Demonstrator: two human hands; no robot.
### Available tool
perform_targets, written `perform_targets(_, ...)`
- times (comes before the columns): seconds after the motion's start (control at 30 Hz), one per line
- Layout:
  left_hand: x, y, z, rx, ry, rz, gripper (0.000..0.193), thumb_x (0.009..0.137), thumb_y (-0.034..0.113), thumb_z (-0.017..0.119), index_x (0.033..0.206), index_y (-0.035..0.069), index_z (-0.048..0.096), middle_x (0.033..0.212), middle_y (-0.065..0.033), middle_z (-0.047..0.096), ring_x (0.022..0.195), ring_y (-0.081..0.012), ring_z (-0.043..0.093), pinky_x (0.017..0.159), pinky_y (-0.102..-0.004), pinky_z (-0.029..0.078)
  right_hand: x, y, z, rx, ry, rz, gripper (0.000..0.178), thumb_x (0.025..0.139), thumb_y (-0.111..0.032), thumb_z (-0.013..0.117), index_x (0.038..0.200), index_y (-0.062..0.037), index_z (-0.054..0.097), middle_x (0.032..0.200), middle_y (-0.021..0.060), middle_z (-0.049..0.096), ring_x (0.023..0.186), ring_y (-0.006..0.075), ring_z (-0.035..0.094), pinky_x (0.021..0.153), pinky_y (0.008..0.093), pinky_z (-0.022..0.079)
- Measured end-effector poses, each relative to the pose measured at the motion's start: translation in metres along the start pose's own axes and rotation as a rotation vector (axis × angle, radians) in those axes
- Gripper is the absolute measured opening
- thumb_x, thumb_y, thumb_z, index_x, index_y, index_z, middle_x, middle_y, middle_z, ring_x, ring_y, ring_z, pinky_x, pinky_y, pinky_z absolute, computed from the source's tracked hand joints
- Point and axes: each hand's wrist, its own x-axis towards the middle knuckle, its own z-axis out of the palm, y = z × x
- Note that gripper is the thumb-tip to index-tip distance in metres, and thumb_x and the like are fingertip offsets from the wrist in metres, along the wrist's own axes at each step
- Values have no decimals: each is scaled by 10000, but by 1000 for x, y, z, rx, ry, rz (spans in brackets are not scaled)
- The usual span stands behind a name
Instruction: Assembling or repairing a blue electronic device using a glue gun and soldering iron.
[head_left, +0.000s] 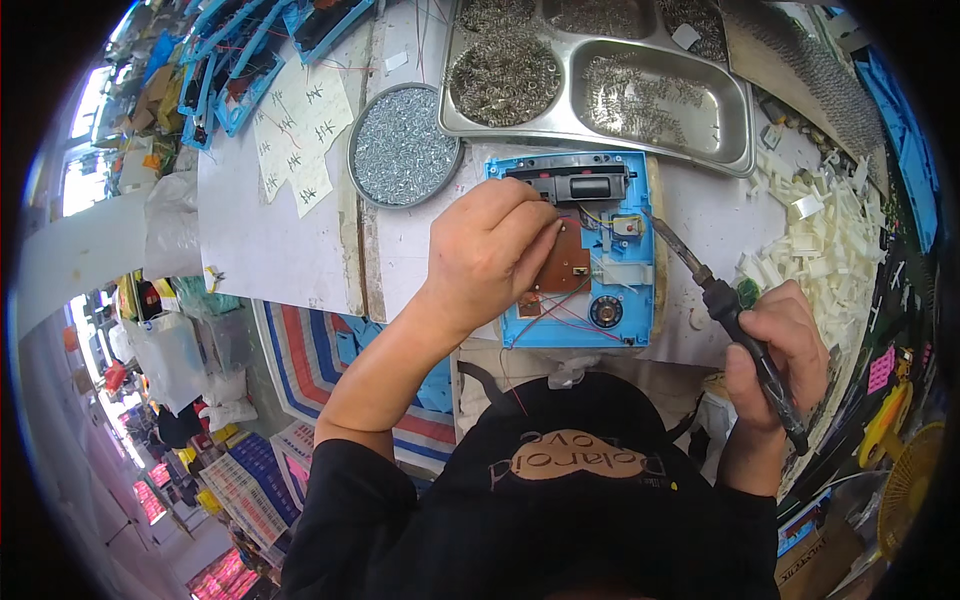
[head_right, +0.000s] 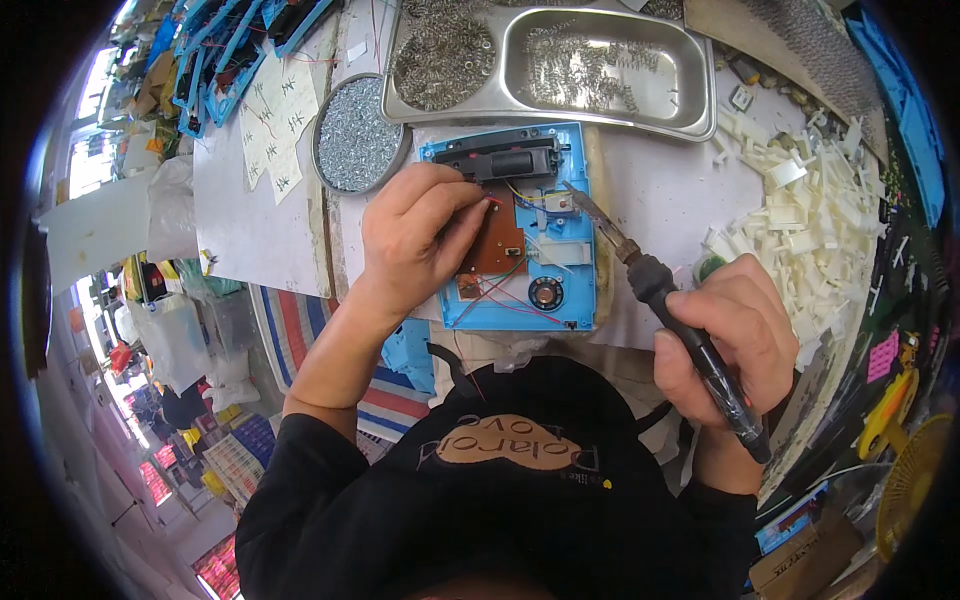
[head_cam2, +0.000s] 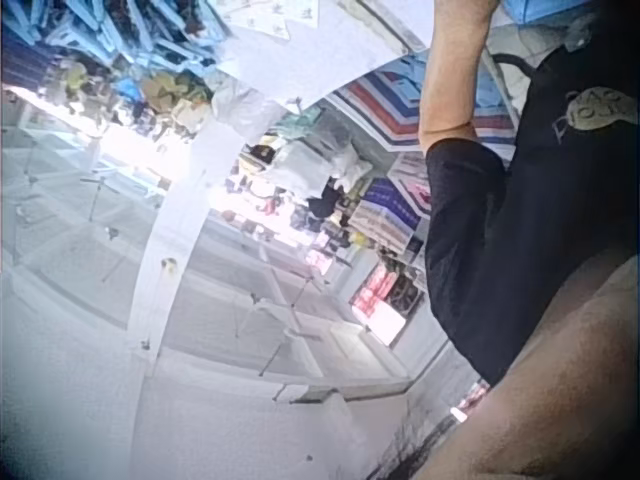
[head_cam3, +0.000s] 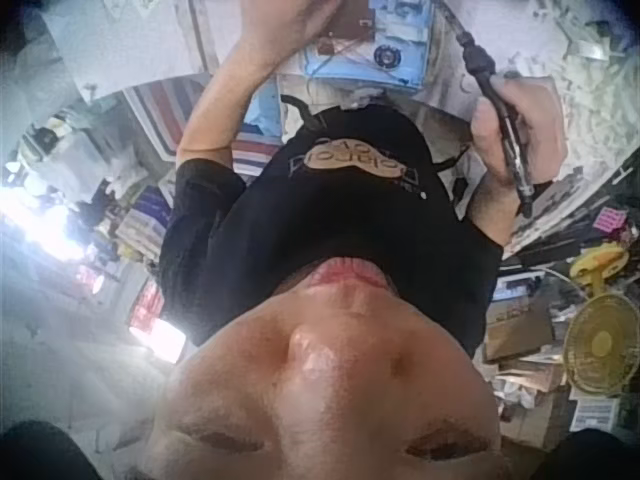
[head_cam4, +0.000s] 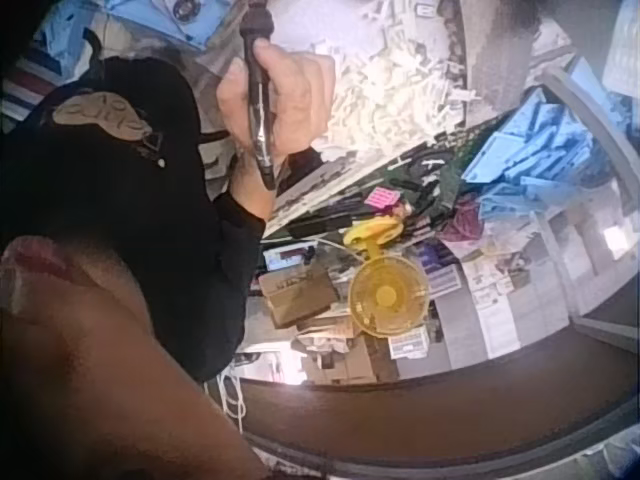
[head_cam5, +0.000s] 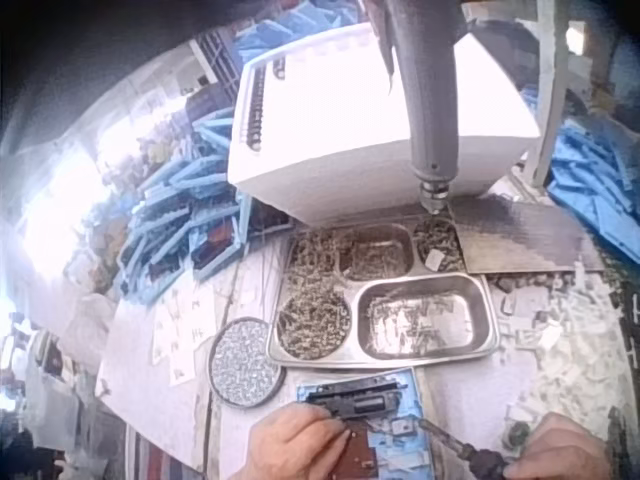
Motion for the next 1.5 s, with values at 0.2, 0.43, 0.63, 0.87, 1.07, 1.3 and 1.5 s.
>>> perform_targets(0.2,-7,-5,-8,-65,136,-130,126,783,4,759,872,45,679,847,-83,651,701,-223,618,611,-337,497,0,-1,0,5,5,8,263,805,-67,743,1036,15,650,737,99,598,644,239,530,599,333,416)
perform_targets(0.43,-27,-12,-15,-81,170,-411,92,811,-11,721,843,28,643,801,-81,629,641,-182,542,587,-311,443,-4,1,-2,-3,9,2,268,798,-60,736,1035,25,643,739,101,593,645,236,520,595,336,405)
perform_targets(0.63,-24,-11,-17,-86,113,-393,96,826,22,740,858,33,650,792,-84,629,639,-196,561,588,-315,450,-2,-3,0,-3,14,-7,265,796,-62,736,1028,26,643,738,101,588,644,234,520,596,336,404)
perform_targets(0.87,-24,-5,-17,-152,126,-405,97,826,7,733,880,38,659,789,-78,636,645,-189,601,574,-315,466,-4,-2,0,-4,5,12,267,798,-72,738,1027,27,643,741,104,588,647,235,522,598,335,405)
perform_targets(1.07,-18,-5,-19,-100,99,-316,139,809,-21,716,916,41,653,796,-78,637,651,-200,610,583,-321,478,-2,-1,-2,-8,0,1,276,807,-82,737,1039,27,638,752,107,587,661,240,524,616,341,409)
perform_targets(1.3,-16,-5,-15,-142,127,-315,189,806,-49,681,971,41,663,826,-99,632,686,-249,621,621,-351,493,-9,3,-7,-19,50,12,275,822,-95,728,1049,29,635,755,104,560,676,233,500,631,336,399)
perform_targets(1.5,-15,-13,-20,50,-35,-111,252,788,-62,660,1013,45,699,910,-117,635,769,-272,645,694,-354,519,-13,0,-12,-36,88,40,275,826,-101,728,1047,33,633,758,107,555,684,232,493,633,330,396)
